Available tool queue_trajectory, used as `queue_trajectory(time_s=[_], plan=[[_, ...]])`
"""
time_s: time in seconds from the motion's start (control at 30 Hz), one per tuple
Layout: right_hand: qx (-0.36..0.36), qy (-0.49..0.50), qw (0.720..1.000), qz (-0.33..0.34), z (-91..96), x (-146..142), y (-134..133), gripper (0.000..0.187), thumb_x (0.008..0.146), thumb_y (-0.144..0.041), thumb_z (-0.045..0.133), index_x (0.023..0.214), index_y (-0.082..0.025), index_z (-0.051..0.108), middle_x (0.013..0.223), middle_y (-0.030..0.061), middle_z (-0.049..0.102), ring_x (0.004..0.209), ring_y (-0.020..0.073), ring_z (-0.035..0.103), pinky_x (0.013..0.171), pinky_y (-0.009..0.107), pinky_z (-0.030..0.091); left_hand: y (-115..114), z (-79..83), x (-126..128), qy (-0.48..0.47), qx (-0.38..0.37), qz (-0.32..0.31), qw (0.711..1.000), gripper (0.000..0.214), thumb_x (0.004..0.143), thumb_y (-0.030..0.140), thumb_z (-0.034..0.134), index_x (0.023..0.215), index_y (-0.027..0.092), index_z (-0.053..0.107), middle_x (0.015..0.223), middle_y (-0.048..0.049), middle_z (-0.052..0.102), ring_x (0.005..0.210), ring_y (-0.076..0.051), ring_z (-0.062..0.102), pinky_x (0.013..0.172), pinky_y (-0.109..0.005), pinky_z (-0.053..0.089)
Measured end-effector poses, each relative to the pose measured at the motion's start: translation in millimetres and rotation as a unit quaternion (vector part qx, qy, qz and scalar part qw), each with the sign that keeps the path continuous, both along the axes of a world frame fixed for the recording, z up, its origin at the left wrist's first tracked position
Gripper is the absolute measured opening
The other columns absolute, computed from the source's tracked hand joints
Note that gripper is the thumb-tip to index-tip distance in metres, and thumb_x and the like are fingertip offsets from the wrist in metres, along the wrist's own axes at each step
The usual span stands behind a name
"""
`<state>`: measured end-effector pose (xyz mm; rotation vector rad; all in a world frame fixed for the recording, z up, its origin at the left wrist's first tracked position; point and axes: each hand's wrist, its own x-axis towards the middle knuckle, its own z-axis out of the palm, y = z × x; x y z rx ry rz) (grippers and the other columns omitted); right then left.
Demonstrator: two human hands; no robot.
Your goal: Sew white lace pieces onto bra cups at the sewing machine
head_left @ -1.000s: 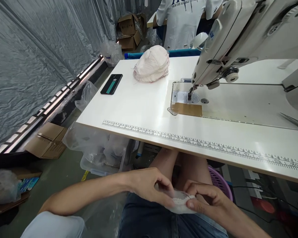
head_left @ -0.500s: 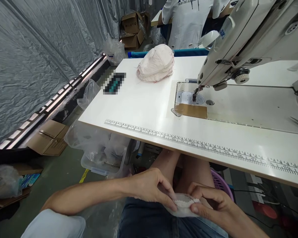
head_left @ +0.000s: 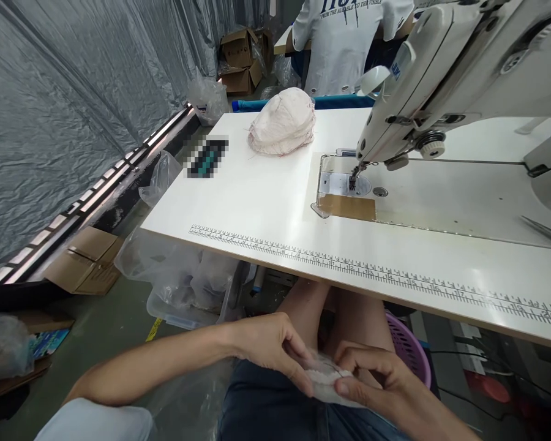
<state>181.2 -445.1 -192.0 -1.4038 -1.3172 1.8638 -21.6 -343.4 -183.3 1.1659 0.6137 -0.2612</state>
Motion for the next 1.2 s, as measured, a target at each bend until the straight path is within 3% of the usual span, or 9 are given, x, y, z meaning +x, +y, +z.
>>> queue_trajectory(time_s=[0.1,0.2,0.37,0.53,0.77,0.97,1.2], plan=[[0.024,-0.007,1.0,0.0,-0.7,-3,1,0.031,0.081,-0.043,0.06,0.067,-0.015,0.059,0.073,0.0018,0.052,0.071,0.0132,0.048,0.063,0.023,0.034,-5,1.7,4,-0.002,0.055,-0.002,0.998,0.045,0.056,0.044,0.076,0.086,0.011,0.072,0.059,0.0029,0.048,0.055,-0.005,0.033,0.047,-0.016,0.023],[0.04,-0.027,0.999,0.004,-2.1,-3,0,0.03,0.083,-0.041,0.059,0.068,-0.015,0.059,0.072,0.0014,0.053,0.071,0.0129,0.049,0.064,0.022,0.034,-11,-2.2,9,0.021,0.083,0.003,0.996,0.053,0.056,0.055,0.073,0.081,0.009,0.071,0.053,0.0031,0.034,0.051,-0.004,0.023,0.044,-0.02,0.013],[0.048,-0.039,0.998,0.025,-2.1,0,-1,0.026,0.082,-0.038,0.06,0.07,-0.015,0.057,0.073,0.0006,0.055,0.073,0.0132,0.051,0.066,0.022,0.034,-15,-10.0,11,0.039,0.073,0.01,0.997,0.053,0.06,0.054,0.071,0.09,0.009,0.071,0.058,0.0007,0.045,0.053,-0.005,0.029,0.046,-0.019,0.021],[0.036,-0.073,0.996,0.032,-2.0,3,-3,0.023,0.077,-0.038,0.064,0.077,-0.017,0.057,0.078,0.0,0.056,0.077,0.0148,0.051,0.068,0.022,0.035,-12,-6.5,12,0.054,0.061,0.004,0.997,0.053,0.059,0.052,0.072,0.089,0.008,0.072,0.06,-0.001,0.052,0.054,-0.006,0.034,0.05,-0.018,0.027],[0.062,-0.124,0.99,0.033,-2.8,6,-6,0.027,0.081,-0.042,0.058,0.072,-0.017,0.055,0.076,-0.0003,0.056,0.077,0.0145,0.051,0.069,0.021,0.035,-12,-5.3,11,0.058,0.077,-0.006,0.995,0.056,0.06,0.056,0.07,0.088,0.008,0.071,0.061,-0.0014,0.054,0.054,-0.006,0.037,0.049,-0.018,0.027],[0.052,-0.091,0.994,0.036,-4.5,7,-8,0.03,0.084,-0.043,0.054,0.073,-0.016,0.054,0.075,-0.0002,0.054,0.075,0.0131,0.05,0.066,0.02,0.035,-13,-5.6,11,0.054,0.084,-0.004,0.995,0.055,0.061,0.055,0.07,0.088,0.008,0.071,0.062,-0.0013,0.054,0.054,-0.006,0.036,0.05,-0.018,0.029],[0.026,-0.122,0.992,0.016,-12.9,8,-17,0.041,0.074,-0.054,0.063,0.097,-0.021,0.058,0.097,0.0029,0.056,0.093,0.0185,0.05,0.077,0.023,0.039,-15,-3.4,12,0.067,0.082,0.006,0.994,0.053,0.061,0.053,0.07,0.088,0.007,0.071,0.062,-0.001,0.053,0.055,-0.007,0.037,0.052,-0.018,0.031]])
